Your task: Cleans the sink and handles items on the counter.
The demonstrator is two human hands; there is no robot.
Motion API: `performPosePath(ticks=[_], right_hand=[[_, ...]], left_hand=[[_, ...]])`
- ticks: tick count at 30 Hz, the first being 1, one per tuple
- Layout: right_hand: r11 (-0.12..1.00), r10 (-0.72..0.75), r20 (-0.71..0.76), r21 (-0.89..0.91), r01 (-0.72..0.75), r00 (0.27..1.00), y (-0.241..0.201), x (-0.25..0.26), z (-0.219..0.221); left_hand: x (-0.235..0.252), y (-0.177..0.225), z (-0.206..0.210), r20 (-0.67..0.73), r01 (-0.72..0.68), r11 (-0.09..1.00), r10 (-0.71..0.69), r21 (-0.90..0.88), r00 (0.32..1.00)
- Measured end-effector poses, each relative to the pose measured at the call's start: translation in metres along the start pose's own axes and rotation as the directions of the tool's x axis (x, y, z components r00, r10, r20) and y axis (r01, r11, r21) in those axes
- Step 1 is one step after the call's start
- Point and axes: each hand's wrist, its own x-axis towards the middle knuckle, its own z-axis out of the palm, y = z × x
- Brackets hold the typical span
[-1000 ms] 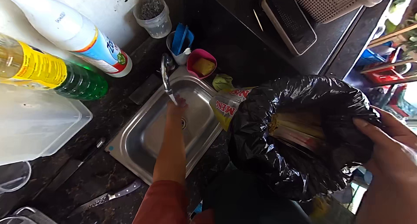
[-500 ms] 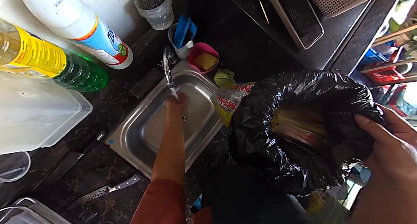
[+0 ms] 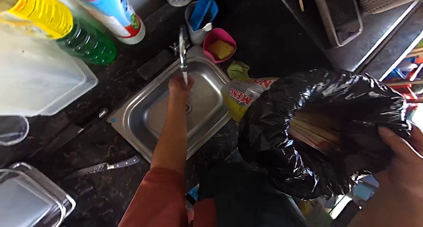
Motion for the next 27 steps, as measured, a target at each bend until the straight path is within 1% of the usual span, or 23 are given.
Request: performPosePath(ticks=[1,2,3,4,5,6,7,8,9,10,11,12,13,14,16,17,19,21,22,24,25,26,27], right_hand=[[1.000,-0.003,0.002,-0.002,0.003,1.000,0.003,0.001,-0.002],[1.000,-0.006,0.008,-0.002,0.006,1.000,0.005,0.003,-0.004],[1.000,-0.011,0.012,-0.004,0.011,1.000,0.006,0.005,-0.005],[1.000,-0.018,0.015,-0.006,0.018,1.000,0.006,0.007,-0.005],[1.000,-0.020,0.018,-0.010,0.020,1.000,0.005,0.008,-0.006],[1.000,-0.021,0.024,-0.014,0.021,1.000,0.003,0.009,-0.006],[1.000,-0.023,0.031,-0.018,0.024,0.999,0.001,0.010,-0.006],[1.000,-0.025,0.034,-0.016,0.026,0.999,0.001,0.010,-0.006],[1.000,-0.024,0.033,-0.014,0.025,0.999,0.001,0.010,-0.006],[1.000,-0.021,0.027,-0.014,0.021,0.999,0.001,0.009,-0.006],[1.000,-0.016,0.020,-0.017,0.016,1.000,0.001,0.008,-0.005],[1.000,-0.011,0.015,-0.017,0.012,1.000,0.000,0.007,-0.005],[1.000,-0.011,0.017,-0.014,0.011,1.000,0.001,0.007,-0.005],[1.000,-0.012,0.021,-0.011,0.012,1.000,0.001,0.008,-0.005],[1.000,-0.005,0.001,-0.026,0.005,1.000,0.000,0.007,-0.002],[1.000,-0.004,-0.005,-0.027,0.004,1.000,0.000,0.008,-0.002],[1.000,-0.005,-0.007,-0.029,0.005,1.000,-0.002,0.008,0.000],[0.999,-0.009,0.002,-0.033,0.009,1.000,-0.003,0.007,0.001],[0.999,-0.009,0.003,-0.035,0.009,1.000,-0.003,0.007,0.002],[0.999,-0.009,0.008,-0.040,0.009,1.000,-0.003,0.007,0.003],[0.999,-0.004,0.007,-0.044,0.004,1.000,-0.002,0.007,0.002],[0.999,0.000,0.002,-0.048,0.001,1.000,-0.001,0.008,0.000],[0.999,-0.001,-0.002,-0.054,0.001,1.000,-0.001,0.008,-0.002]], left_hand=[[-0.006,-0.007,0.003,0.024,-0.024,0.991,0.021,0.129,0.999],[-0.013,-0.018,0.006,0.100,-0.027,0.953,-0.003,0.300,0.995],[-0.022,-0.029,0.011,0.178,0.005,0.869,-0.107,0.494,0.978],[-0.030,-0.040,0.018,0.226,0.038,0.735,-0.256,0.677,0.940],[-0.035,-0.051,0.021,0.231,0.054,0.587,-0.400,0.808,0.887],[-0.034,-0.060,0.019,0.211,0.052,0.460,-0.501,0.886,0.840],[-0.028,-0.066,0.013,0.188,0.038,0.383,-0.535,0.923,0.824],[-0.021,-0.069,0.003,0.178,0.031,0.369,-0.517,0.929,0.837],[-0.012,-0.068,-0.008,0.175,0.041,0.415,-0.471,0.909,0.865],[-0.003,-0.064,-0.019,0.180,0.054,0.517,-0.392,0.854,0.902],[0.006,-0.058,-0.028,0.168,0.071,0.655,-0.296,0.752,0.940],[0.015,-0.050,-0.034,0.139,0.091,0.791,-0.217,0.604,0.966],[0.022,-0.040,-0.036,0.103,0.119,0.885,-0.183,0.449,0.978],[0.026,-0.030,-0.035,0.063,0.152,0.929,-0.183,0.338,0.981],[0.026,-0.014,-0.028,0.035,0.183,0.944,-0.200,0.275,0.979],[0.021,-0.010,-0.024,0.049,0.176,0.943,-0.197,0.283,0.979],[0.006,-0.007,-0.014,0.110,0.097,0.922,-0.148,0.375,0.983],[-0.019,-0.021,-0.004,0.193,-0.029,0.822,-0.099,0.569,0.976],[-0.033,-0.036,-0.003,0.254,-0.069,0.746,-0.137,0.662,0.958],[-0.064,-0.080,-0.015,0.360,-0.156,0.579,-0.256,0.800,0.897],[-0.077,-0.100,-0.026,0.374,-0.220,0.437,-0.305,0.872,0.876],[-0.087,-0.115,-0.038,0.366,-0.298,0.247,-0.307,0.922,0.878],[-0.088,-0.123,-0.050,0.329,-0.320,0.082,-0.310,0.944,0.892]])
